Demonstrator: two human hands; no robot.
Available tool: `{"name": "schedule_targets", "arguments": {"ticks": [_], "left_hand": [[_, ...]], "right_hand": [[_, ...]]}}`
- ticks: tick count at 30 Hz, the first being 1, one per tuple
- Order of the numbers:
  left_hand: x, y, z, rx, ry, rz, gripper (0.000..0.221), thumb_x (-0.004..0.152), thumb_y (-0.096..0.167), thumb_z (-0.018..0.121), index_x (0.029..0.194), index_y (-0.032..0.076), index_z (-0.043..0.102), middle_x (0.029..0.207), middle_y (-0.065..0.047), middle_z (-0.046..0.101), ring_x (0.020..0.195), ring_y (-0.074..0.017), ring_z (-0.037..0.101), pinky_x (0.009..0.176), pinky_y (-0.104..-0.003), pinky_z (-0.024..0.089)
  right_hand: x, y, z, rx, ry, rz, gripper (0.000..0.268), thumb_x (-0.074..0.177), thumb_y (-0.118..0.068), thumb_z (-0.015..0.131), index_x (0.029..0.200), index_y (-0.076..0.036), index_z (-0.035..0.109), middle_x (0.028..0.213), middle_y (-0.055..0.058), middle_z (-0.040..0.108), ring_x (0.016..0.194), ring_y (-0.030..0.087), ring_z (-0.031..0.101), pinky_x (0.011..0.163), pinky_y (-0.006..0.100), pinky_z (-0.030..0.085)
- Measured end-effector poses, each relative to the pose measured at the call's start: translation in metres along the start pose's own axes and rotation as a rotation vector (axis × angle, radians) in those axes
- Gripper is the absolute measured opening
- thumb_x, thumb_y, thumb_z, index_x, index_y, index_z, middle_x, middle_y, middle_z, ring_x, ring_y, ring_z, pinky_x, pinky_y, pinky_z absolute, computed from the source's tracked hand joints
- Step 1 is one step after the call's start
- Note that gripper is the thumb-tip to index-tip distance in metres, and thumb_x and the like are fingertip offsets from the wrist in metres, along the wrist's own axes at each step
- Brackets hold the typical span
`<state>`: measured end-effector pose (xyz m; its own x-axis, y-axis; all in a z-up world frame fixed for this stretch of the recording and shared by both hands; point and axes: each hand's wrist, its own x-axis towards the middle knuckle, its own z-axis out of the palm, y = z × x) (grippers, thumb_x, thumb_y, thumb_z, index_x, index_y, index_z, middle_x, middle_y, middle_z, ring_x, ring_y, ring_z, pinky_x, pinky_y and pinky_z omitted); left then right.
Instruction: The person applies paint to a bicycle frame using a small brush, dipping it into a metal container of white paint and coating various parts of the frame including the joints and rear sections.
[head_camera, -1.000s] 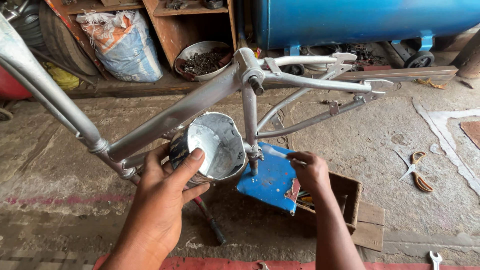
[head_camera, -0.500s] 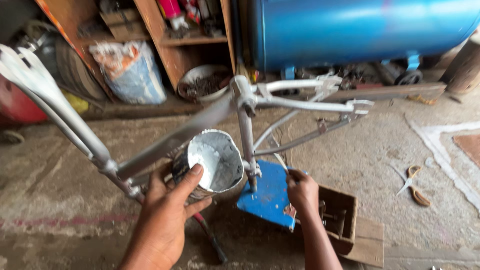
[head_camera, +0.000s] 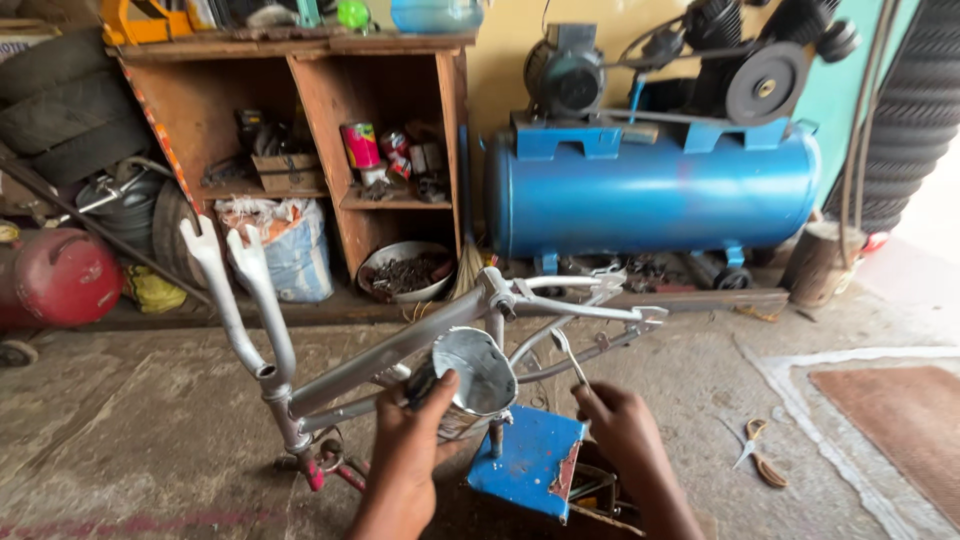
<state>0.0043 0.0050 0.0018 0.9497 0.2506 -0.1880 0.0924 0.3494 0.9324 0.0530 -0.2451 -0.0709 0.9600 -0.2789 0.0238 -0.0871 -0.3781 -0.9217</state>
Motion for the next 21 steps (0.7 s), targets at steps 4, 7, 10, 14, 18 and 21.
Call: {"name": "schedule_targets", "arguments": {"ticks": [4, 7, 10, 14, 18, 21], "left_hand": [[-0.007, -0.003, 0.016, -0.090, -0.048, -0.067, 0.066, 0.075, 0.038, 0.080, 0.125, 0.012, 0.046, 0.115, -0.013, 0.065, 0.091, -0.0265, 0.071, 0.068, -0.044, 0.063], [-0.016, -0.004, 0.028, -0.122, -0.067, -0.085, 0.064, 0.077, 0.046, 0.077, 0.127, 0.012, 0.053, 0.114, -0.012, 0.069, 0.091, -0.0236, 0.074, 0.066, -0.037, 0.064], [-0.026, 0.002, 0.039, -0.111, -0.128, -0.073, 0.062, 0.079, 0.052, 0.073, 0.126, 0.012, 0.062, 0.109, -0.011, 0.073, 0.089, -0.0216, 0.074, 0.065, -0.035, 0.063], [-0.030, 0.006, 0.043, -0.148, -0.186, -0.091, 0.059, 0.084, 0.052, 0.068, 0.125, 0.008, 0.063, 0.108, -0.011, 0.073, 0.092, -0.0219, 0.074, 0.070, -0.037, 0.064], [-0.032, 0.013, 0.037, -0.163, -0.283, -0.071, 0.057, 0.088, 0.053, 0.065, 0.126, 0.010, 0.064, 0.111, -0.009, 0.071, 0.097, -0.0203, 0.072, 0.074, -0.037, 0.064], [-0.027, 0.010, 0.034, -0.190, -0.318, -0.003, 0.059, 0.086, 0.052, 0.066, 0.127, 0.010, 0.061, 0.113, -0.008, 0.071, 0.098, -0.0208, 0.071, 0.072, -0.042, 0.061]], "right_hand": [[-0.008, -0.067, -0.025, 0.008, -0.141, 0.006, 0.042, 0.094, -0.040, 0.060, 0.117, -0.007, 0.073, 0.088, 0.002, 0.077, 0.055, 0.012, 0.049, 0.049, 0.028, 0.046], [-0.019, -0.088, -0.029, 0.164, -0.283, 0.055, 0.052, 0.094, -0.048, 0.058, 0.116, -0.002, 0.070, 0.081, 0.003, 0.067, 0.051, 0.011, 0.043, 0.044, 0.026, 0.041], [-0.026, -0.088, -0.036, 0.245, -0.404, 0.166, 0.065, 0.095, -0.058, 0.052, 0.113, 0.002, 0.072, 0.069, 0.009, 0.051, 0.049, 0.013, 0.038, 0.039, 0.028, 0.030], [-0.026, -0.079, -0.032, 0.429, -0.410, 0.199, 0.064, 0.096, -0.054, 0.055, 0.118, 0.005, 0.066, 0.089, 0.011, 0.059, 0.060, 0.013, 0.045, 0.045, 0.027, 0.035], [-0.031, -0.086, -0.031, 0.547, -0.421, 0.249, 0.062, 0.096, -0.053, 0.058, 0.121, 0.004, 0.060, 0.098, 0.011, 0.061, 0.069, 0.015, 0.051, 0.046, 0.027, 0.033], [-0.029, -0.090, -0.023, 0.484, -0.360, 0.273, 0.052, 0.093, -0.054, 0.059, 0.115, -0.007, 0.063, 0.095, 0.012, 0.065, 0.070, 0.016, 0.056, 0.050, 0.028, 0.040]]}}
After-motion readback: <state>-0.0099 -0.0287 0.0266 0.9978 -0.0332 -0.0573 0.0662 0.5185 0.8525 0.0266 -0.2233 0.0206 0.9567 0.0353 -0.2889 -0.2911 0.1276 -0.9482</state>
